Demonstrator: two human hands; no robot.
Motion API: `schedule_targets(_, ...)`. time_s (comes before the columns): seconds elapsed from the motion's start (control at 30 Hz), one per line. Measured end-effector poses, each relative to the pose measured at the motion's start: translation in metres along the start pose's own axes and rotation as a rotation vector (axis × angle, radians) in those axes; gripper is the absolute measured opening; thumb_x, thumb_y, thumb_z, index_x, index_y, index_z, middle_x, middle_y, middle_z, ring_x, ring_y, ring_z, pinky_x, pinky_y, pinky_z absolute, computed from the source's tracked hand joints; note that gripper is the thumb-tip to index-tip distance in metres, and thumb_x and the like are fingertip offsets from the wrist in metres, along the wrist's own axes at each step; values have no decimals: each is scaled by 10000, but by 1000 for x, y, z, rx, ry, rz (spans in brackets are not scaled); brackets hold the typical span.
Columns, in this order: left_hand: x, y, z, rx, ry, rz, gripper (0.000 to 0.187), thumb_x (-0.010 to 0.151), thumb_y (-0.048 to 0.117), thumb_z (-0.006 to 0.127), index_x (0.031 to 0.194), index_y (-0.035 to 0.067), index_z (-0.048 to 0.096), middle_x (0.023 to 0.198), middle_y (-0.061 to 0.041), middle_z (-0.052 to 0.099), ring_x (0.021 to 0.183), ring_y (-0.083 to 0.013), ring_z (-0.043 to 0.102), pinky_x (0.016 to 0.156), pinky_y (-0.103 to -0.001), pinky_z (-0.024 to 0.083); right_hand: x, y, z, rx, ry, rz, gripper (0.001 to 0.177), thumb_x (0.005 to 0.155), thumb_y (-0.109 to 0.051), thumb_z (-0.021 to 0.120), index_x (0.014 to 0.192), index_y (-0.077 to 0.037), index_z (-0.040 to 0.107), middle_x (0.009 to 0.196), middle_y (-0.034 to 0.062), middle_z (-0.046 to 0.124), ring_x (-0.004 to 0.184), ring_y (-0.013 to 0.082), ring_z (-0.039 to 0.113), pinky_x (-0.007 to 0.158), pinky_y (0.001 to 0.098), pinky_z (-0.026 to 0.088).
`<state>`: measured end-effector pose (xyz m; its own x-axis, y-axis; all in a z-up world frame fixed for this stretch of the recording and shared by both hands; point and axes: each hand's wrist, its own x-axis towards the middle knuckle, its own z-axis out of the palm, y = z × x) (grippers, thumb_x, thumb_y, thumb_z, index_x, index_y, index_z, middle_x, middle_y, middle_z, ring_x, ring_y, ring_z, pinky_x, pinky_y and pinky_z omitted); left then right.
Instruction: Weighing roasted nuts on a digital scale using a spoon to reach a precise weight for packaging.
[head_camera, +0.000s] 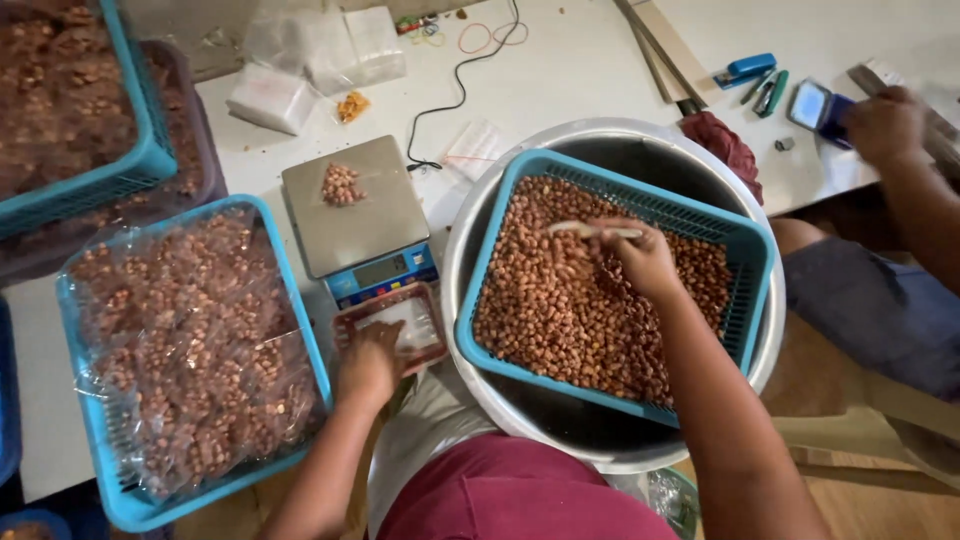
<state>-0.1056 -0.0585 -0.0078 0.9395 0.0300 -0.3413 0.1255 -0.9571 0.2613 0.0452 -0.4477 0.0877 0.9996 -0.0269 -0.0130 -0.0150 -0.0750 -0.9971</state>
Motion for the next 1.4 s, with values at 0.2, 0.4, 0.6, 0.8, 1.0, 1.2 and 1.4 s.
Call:
schedule_targets(0.2,8,-6,-13,-401,525,198,229,1038,179,560,1204,171,718,1297,-11,696,1214,-219,652,980,-387,555,-28,25,-46,-78,-49,128,210,968,-77,690,1152,-27,781,759,146,713,617,148,599,595,296,518)
schedule_targets(0.4,-17,104,-108,-1448,477,347,162,995,8,538,892,42,657,930,-157,761,967,-243,743,1006,-385,547,-52,-23,-38,32,155,131,163,980,-88,683,1069,25,760,710,53,580,590,97,529,564,248,488)
schedule_targets(0.6,-4,173,-69,-1254,-9,507,216,911,247,806,1086,133,754,943,-37,794,865,-153,768,813,-321,621,-52,-49,-36,-102,188,11,147,1023,-151,672,1053,-44,768,688,66,584,591,118,534,553,230,440)
schedule_targets(0.8,9,200,-68,-1137,-40,483,304,900,366,806,1151,199,767,1152,-61,772,1081,-302,734,926,-409,590,-78,-120,-15,-257,159,-199,203,1102,-100,569,1074,-4,746,640,64,521,600,138,386,585,270,353)
schedule_targets(1.0,23,212,-60,-823,-4,518,413,793,373,831,1064,87,710,925,-139,776,890,-370,756,748,-452,602,-95,-103,-18,-579,-126,-690,199,932,36,661,1018,-89,791,972,62,757,879,278,733,829,401,570)
schedule_targets(1.2,20,193,-76,-1267,-228,570,404,950,316,690,1333,195,644,1197,-35,695,1078,-182,688,908,-344,565,-105,-98,-36,-555,183,-649,146,1117,64,556,1128,79,701,1125,213,701,988,298,642,911,395,501)
schedule_targets(1.4,72,90,-51,-1644,355,476,105,1042,158,601,1108,100,658,1071,-60,731,1010,-183,715,995,-327,563,-106,-40,-54,-550,362,-213,170,1202,-128,569,1255,-67,718,935,35,651,787,115,560,684,294,427)
